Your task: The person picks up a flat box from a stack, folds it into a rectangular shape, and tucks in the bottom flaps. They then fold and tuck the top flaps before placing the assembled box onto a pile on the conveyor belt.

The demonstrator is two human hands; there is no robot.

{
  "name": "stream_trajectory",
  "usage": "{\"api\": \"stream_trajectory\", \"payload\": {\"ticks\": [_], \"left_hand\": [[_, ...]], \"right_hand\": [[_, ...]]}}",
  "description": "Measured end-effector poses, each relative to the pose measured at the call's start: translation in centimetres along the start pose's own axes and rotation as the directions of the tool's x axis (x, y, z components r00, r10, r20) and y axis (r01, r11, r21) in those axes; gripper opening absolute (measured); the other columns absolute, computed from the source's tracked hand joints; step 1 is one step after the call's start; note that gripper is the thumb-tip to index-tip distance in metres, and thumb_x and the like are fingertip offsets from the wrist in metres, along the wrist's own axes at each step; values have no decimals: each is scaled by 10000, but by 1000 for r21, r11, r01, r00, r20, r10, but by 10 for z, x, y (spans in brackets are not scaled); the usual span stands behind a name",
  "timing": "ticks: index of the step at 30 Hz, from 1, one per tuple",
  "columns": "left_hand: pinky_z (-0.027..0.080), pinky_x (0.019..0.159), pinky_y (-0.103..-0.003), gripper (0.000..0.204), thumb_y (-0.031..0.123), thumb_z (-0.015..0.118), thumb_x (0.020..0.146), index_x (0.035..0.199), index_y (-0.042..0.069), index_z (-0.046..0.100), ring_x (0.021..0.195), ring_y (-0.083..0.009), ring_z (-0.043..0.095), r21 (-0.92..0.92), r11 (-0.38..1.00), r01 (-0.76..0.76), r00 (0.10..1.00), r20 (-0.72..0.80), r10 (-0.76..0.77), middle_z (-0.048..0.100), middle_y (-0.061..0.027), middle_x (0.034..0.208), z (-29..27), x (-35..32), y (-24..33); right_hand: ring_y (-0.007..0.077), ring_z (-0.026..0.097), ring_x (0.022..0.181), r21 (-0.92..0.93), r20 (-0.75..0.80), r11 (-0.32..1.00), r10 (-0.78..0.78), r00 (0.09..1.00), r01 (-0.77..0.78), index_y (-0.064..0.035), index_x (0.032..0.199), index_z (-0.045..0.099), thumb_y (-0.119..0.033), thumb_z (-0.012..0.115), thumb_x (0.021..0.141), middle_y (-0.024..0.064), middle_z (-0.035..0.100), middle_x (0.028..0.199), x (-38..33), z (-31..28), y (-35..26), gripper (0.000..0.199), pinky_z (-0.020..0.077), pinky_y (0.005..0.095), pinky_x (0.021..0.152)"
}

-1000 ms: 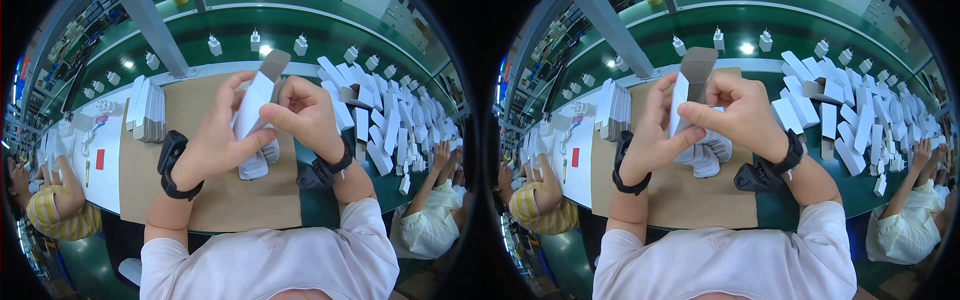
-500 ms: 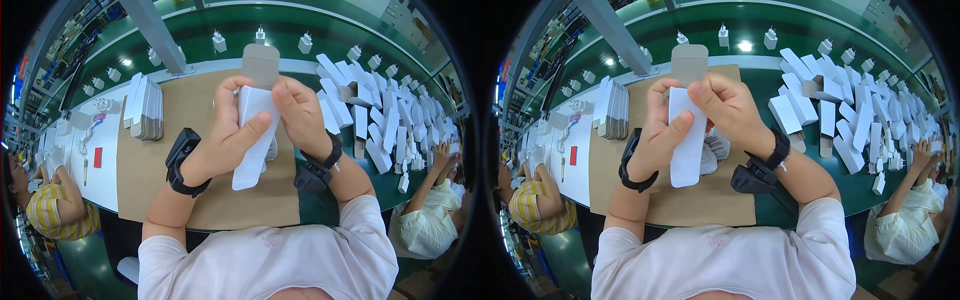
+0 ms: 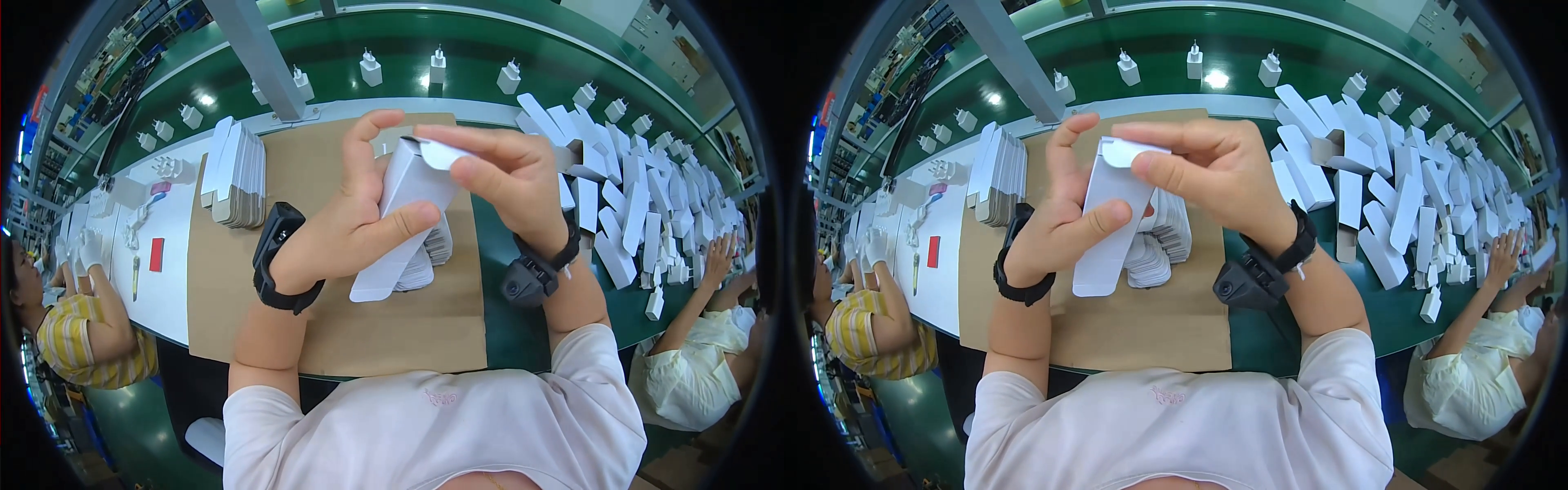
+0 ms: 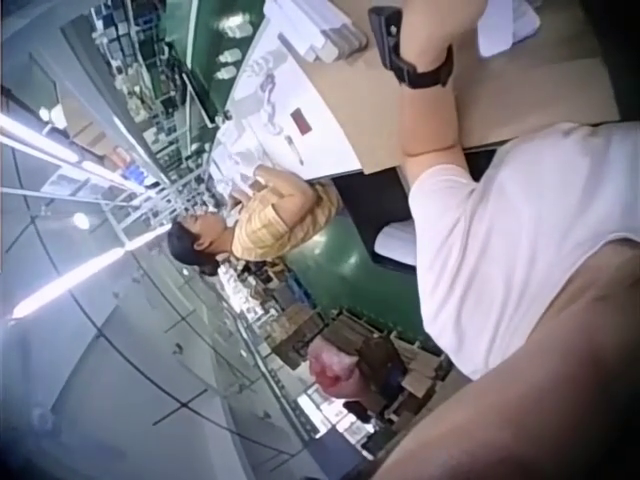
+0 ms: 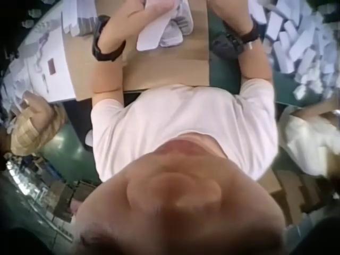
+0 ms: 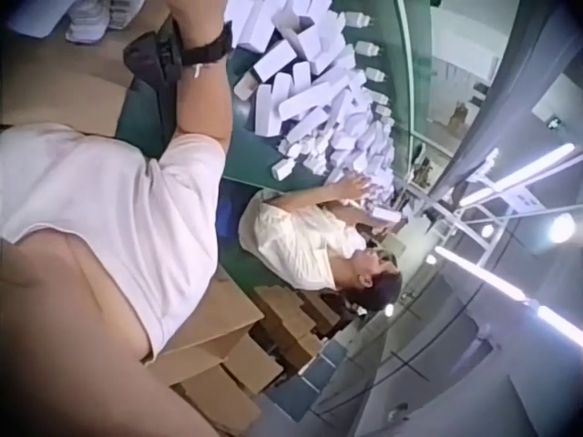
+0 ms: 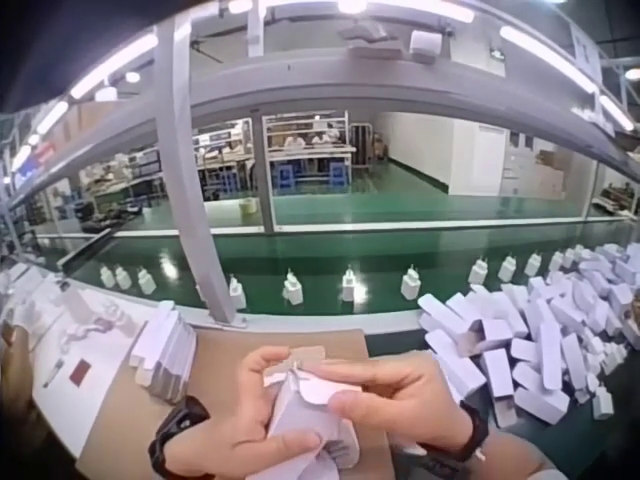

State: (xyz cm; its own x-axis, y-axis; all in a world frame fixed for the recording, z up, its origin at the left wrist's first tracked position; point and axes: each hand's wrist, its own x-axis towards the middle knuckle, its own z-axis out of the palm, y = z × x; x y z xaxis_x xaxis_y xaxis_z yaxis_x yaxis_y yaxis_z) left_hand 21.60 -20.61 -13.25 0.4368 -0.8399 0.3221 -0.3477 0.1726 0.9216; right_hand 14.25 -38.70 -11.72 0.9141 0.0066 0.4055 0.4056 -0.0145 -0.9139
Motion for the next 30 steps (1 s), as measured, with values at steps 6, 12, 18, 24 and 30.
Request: {"api": "stream_trajectory", "payload": {"ticks": [6,12,18,24,30], "left_hand": [[439,775,-287,800,274,579,847,1311,45,-31,864,-167,553,-34,998,47,999,-6,-47,570,-135,911,3,1,4],[448,783,-283,791,310,568,855,1323,68,-22,856,-168,576,-61,997,39,995,-92,-45,586,-112,923,8,2,1],[454,768,-355,672,427,659,737,1152,-45,422,910,-328,560,666,709,232,936,-350,23,535,-264,1025,-10,6,-7],[465,756,-353,739,394,739,603,1076,-107,471,896,-340,580,670,577,468,879,-287,-380,575,-268,957,-24,1,-28],[454,535,-265,761,126,762,612,1237,-60,369,583,-162,559,443,704,555,830,-354,-432,544,-86,662,-36,-1,-36]], "right_hand": [[181,596,933,54,39,998,35,999,-37,38,1062,597,-102,576,828,134,621,1041,3,-7,4,273,463,271,827],[170,593,910,-22,39,996,-86,996,87,18,1060,606,-62,589,815,114,634,1010,-2,0,9,258,457,257,824],[87,565,752,-547,-456,822,-132,880,-160,-14,962,651,-109,575,816,31,636,871,-17,-74,-53,190,431,206,671],[134,605,753,-719,-694,274,-316,647,-639,-47,983,655,-217,576,813,74,662,856,-46,-189,-56,254,454,247,692],[86,566,678,-744,-348,598,38,937,-300,-87,1049,617,-168,583,828,28,645,806,2,-64,-10,238,447,231,627]]}}
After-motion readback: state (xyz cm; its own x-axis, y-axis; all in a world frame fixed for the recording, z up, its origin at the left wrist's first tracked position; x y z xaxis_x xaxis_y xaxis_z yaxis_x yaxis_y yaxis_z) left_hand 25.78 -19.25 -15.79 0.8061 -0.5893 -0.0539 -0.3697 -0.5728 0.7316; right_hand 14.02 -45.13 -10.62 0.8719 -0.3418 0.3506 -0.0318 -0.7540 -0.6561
